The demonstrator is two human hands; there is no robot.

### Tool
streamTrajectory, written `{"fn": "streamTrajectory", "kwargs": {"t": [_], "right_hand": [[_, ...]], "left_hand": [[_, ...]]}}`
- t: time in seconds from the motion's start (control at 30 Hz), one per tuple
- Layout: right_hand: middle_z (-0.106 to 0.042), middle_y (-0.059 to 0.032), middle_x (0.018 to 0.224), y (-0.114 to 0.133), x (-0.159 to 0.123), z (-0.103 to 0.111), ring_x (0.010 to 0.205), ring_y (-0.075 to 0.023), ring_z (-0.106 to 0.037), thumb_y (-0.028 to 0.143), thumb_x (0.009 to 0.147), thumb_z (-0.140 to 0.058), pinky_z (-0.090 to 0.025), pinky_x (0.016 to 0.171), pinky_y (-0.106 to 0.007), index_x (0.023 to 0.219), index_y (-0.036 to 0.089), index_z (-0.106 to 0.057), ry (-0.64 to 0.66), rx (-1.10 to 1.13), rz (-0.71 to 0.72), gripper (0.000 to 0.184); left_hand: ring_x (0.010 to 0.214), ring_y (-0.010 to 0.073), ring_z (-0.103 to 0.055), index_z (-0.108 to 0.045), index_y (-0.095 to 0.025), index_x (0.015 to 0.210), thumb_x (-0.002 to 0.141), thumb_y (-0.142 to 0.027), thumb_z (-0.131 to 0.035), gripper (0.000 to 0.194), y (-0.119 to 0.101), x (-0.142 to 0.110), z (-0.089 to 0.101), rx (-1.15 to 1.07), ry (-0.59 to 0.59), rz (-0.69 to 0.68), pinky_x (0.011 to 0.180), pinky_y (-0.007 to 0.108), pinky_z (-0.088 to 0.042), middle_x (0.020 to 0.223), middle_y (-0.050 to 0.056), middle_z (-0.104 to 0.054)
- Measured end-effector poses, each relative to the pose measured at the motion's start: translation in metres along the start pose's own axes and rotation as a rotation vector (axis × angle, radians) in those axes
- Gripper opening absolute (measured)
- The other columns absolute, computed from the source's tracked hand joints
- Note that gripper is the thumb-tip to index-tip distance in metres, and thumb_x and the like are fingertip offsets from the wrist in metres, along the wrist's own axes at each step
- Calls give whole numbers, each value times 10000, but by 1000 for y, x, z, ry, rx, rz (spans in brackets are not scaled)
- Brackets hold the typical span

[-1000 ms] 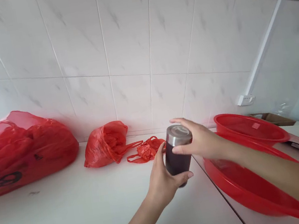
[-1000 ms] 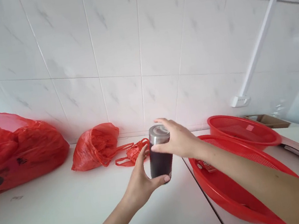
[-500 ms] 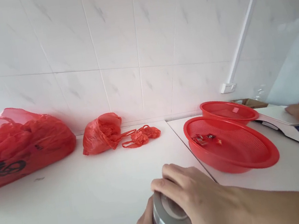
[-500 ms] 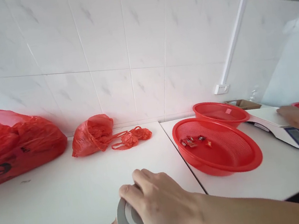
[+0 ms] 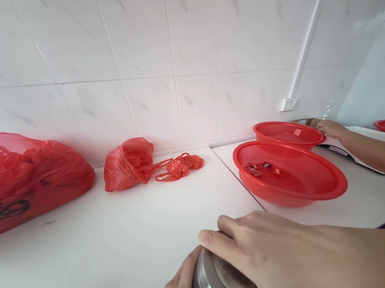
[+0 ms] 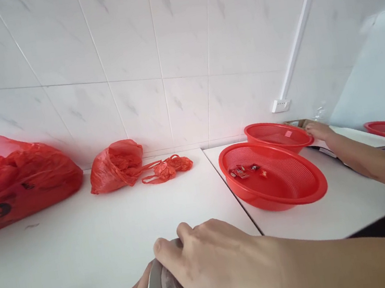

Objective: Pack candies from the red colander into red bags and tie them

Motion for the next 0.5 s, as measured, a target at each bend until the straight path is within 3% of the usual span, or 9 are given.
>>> {"fn": "streamTrajectory", "kwargs": {"t": [0.07,0.2,0.27,0.4,0.5], "right_hand": [[-515,-15,844,7,0,2,562,-135,-472,304,665,-719,-320,467,-229,1149,247,-526,43,20,99,524],[-501,-5,883,25,-6,18,644,-132,-495,185,787,-641,-347,517,-225,1090,347,-570,36,17,294,351],[-505,-10,921,26,-6,23,687,-142,-518,222,809,-648,-364,535,-231,1089,366,-579,-20,29,275,323],[-489,-2,828,10,3,13,565,-134,-492,407,723,-730,-295,439,-227,1116,284,-551,-48,44,60,449],[-482,6,808,13,7,6,561,-128,-482,316,711,-729,-280,437,-224,1063,260,-556,-6,2,124,396]], "left_hand": [[1069,336,-588,-501,-249,1272,586,-366,-761,742,-4,0,2,19,33,-28,881,383,-510,1209,106,-629],[1011,293,-625,-519,-249,1260,667,-348,-687,624,-10,3,4,7,142,-55,843,349,-523,1161,70,-656],[1029,303,-619,-519,-238,1262,647,-345,-701,650,-12,5,5,-1,147,-81,877,364,-510,1158,74,-656],[1042,328,-608,-510,-232,1271,549,-320,-778,775,-15,6,10,25,102,-91,898,386,-501,1172,94,-649],[1029,312,-612,-523,-257,1258,581,-303,-761,719,-20,4,12,31,132,-72,876,376,-511,1155,81,-658]]}}
Point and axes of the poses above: each hand's wrist, its own x-axis towards the middle knuckle, its own z-axis out of the back of the hand, y = z × x, the point moved 8 cm from there along x, towards the middle knuckle
